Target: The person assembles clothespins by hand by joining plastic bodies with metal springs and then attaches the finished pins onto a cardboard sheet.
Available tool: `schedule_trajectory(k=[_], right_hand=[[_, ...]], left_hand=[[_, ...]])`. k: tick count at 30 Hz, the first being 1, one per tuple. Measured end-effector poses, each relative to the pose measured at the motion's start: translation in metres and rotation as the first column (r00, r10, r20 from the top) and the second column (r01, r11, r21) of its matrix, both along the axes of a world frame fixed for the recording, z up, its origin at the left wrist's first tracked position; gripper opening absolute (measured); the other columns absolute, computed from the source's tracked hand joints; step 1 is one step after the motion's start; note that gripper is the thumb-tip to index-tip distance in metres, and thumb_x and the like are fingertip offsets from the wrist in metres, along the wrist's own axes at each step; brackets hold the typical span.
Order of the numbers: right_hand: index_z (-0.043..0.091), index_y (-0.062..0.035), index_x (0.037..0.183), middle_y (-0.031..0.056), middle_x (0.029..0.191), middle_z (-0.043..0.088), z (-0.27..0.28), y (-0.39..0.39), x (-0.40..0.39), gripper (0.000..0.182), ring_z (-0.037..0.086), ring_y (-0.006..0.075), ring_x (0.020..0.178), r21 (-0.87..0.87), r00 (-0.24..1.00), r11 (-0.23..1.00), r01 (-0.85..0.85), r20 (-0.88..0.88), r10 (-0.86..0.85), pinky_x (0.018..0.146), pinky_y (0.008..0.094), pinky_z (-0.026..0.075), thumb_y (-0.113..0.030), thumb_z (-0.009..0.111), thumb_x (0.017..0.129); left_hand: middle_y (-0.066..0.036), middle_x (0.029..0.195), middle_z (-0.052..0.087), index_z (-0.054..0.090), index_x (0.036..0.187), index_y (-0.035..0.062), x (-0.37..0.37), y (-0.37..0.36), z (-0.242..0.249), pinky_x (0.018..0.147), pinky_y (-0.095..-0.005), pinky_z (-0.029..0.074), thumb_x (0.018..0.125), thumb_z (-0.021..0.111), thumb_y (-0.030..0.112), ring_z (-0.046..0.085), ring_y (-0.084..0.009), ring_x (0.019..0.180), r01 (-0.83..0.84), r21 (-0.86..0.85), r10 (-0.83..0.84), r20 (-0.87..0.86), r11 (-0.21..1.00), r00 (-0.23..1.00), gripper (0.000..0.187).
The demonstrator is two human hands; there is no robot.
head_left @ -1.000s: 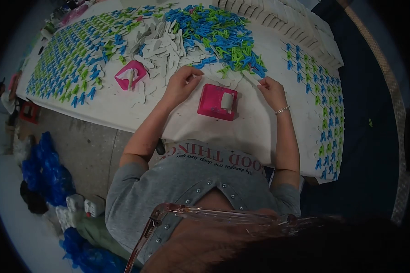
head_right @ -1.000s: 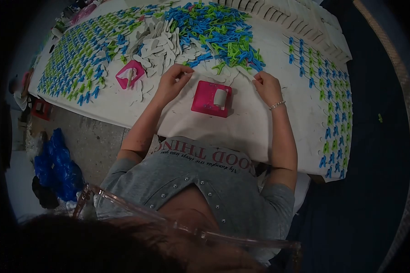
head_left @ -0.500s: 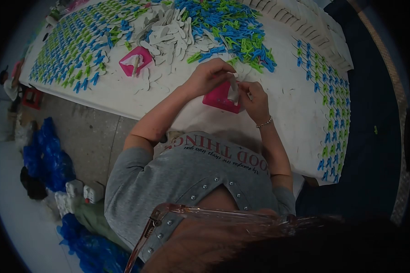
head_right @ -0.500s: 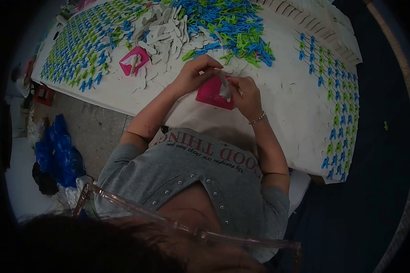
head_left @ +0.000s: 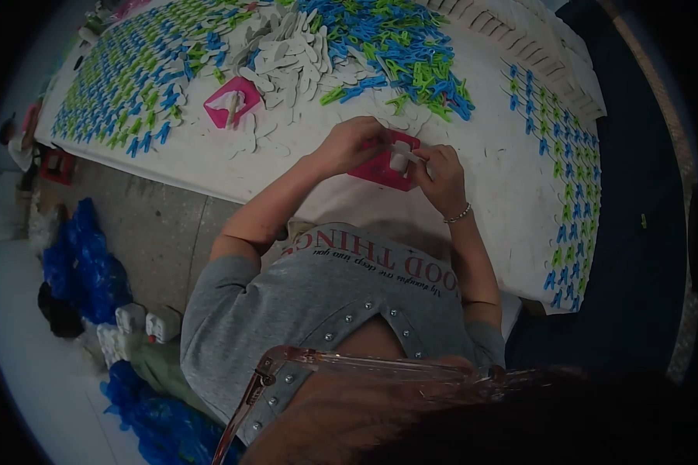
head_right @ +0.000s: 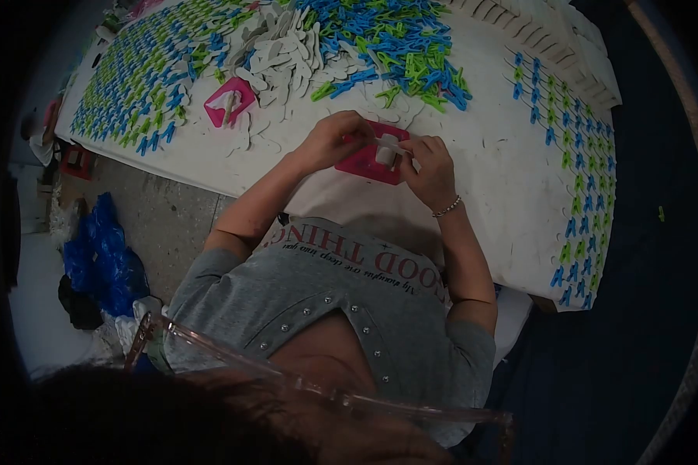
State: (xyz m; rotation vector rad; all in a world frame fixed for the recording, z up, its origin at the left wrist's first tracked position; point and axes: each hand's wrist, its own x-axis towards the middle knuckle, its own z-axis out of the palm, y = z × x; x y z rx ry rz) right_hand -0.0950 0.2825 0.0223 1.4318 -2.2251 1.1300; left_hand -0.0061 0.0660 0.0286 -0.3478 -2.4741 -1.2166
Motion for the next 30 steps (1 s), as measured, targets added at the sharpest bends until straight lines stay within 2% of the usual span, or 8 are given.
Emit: schedule_trajectory(k=[2,13,16,18,23,25,28,30], right_hand=[[0.065,-0.0036,0.086,0.0093,0.083,0.06,0.0,0.002,0.001,0.016,0.057,0.0276,0.079,0.015,1.0,1.0,0.007,0.005,-0.007,0.069,0.0378,0.047,0.0,0.061,0.071],[0.06,-0.0027,0.093,0.0106,0.082,0.057,0.033,0.001,0.0,0.025,0.055,0.0256,0.076,-0.08,0.998,0.996,0.04,0.043,-0.037,0.069,0.0348,0.047,0.001,0.061,0.068],[0.058,-0.0025,0.098,0.0067,0.086,0.058,0.032,-0.004,-0.003,0.027,0.055,0.0189,0.077,-0.112,0.974,0.993,0.035,0.225,-0.009,0.071,0.0301,0.047,0.003,0.062,0.072],[0.051,-0.0021,0.109,0.0036,0.095,0.056,0.02,-0.008,-0.006,0.031,0.054,0.0108,0.085,-0.304,0.813,0.95,-0.065,0.535,0.227,0.073,0.0263,0.046,0.005,0.061,0.08],[0.045,-0.0031,0.117,0.0042,0.1,0.056,-0.007,-0.014,-0.003,0.038,0.055,0.0117,0.089,-0.282,0.711,0.953,-0.114,0.646,0.276,0.08,0.0264,0.046,0.005,0.059,0.082],[0.045,-0.0033,0.118,0.0044,0.101,0.056,-0.01,-0.018,0.0,0.039,0.055,0.012,0.09,-0.281,0.671,0.954,-0.108,0.687,0.278,0.081,0.0267,0.046,0.004,0.06,0.082],[0.047,-0.0033,0.116,0.0049,0.1,0.057,-0.006,-0.023,0.003,0.036,0.056,0.0124,0.089,-0.273,0.708,0.956,-0.111,0.653,0.269,0.078,0.0271,0.047,0.003,0.059,0.082],[0.049,-0.0033,0.113,0.0057,0.098,0.058,0.0,-0.025,0.006,0.033,0.057,0.0127,0.087,-0.12,0.818,0.988,-0.101,0.555,0.151,0.076,0.0276,0.048,0.001,0.059,0.082]], left_hand=[[-0.01,0.087,0.061,0.061,0.087,0.0073,-0.002,0.002,-0.001,0.073,-0.0387,0.048,0.074,0.065,0.007,0.059,-0.0304,0.085,0.0,-0.02,0.0,0.002,1.0,1.0,0.013],[-0.009,0.084,0.058,0.061,0.084,0.0078,-0.012,0.017,0.001,0.07,-0.0374,0.047,0.075,0.068,0.011,0.058,-0.029,0.083,0.025,-0.096,-0.025,0.009,0.995,1.0,0.012],[-0.009,0.082,0.058,0.061,0.081,0.0078,-0.018,0.025,-0.001,0.068,-0.0386,0.047,0.075,0.068,0.013,0.058,-0.0292,0.08,0.013,-0.095,-0.015,-0.02,0.995,1.0,0.011],[-0.009,0.08,0.059,0.061,0.079,0.0074,-0.019,0.026,-0.006,0.067,-0.0396,0.047,0.075,0.069,0.014,0.058,-0.0294,0.079,-0.008,-0.085,0.004,-0.041,0.996,0.999,0.011],[-0.008,0.081,0.06,0.06,0.078,0.0067,-0.008,0.027,0.003,0.068,-0.0368,0.047,0.076,0.07,0.014,0.059,-0.0289,0.079,-0.031,0.196,0.022,0.047,0.98,0.999,0.013],[-0.009,0.083,0.059,0.06,0.081,0.007,-0.008,0.023,-0.002,0.07,-0.0358,0.047,0.076,0.07,0.014,0.058,-0.0283,0.081,-0.02,0.167,0.014,0.038,0.986,0.999,0.013],[-0.009,0.088,0.059,0.06,0.088,0.0079,-0.005,0.019,0.004,0.073,-0.0349,0.047,0.075,0.071,0.013,0.057,-0.0274,0.085,-0.021,0.207,0.02,0.007,0.978,1.0,0.018],[-0.009,0.092,0.059,0.059,0.093,0.0085,-0.002,0.016,0.015,0.075,-0.035,0.046,0.074,0.072,0.013,0.057,-0.0269,0.088,-0.031,0.276,0.036,-0.013,0.961,0.999,0.023]])
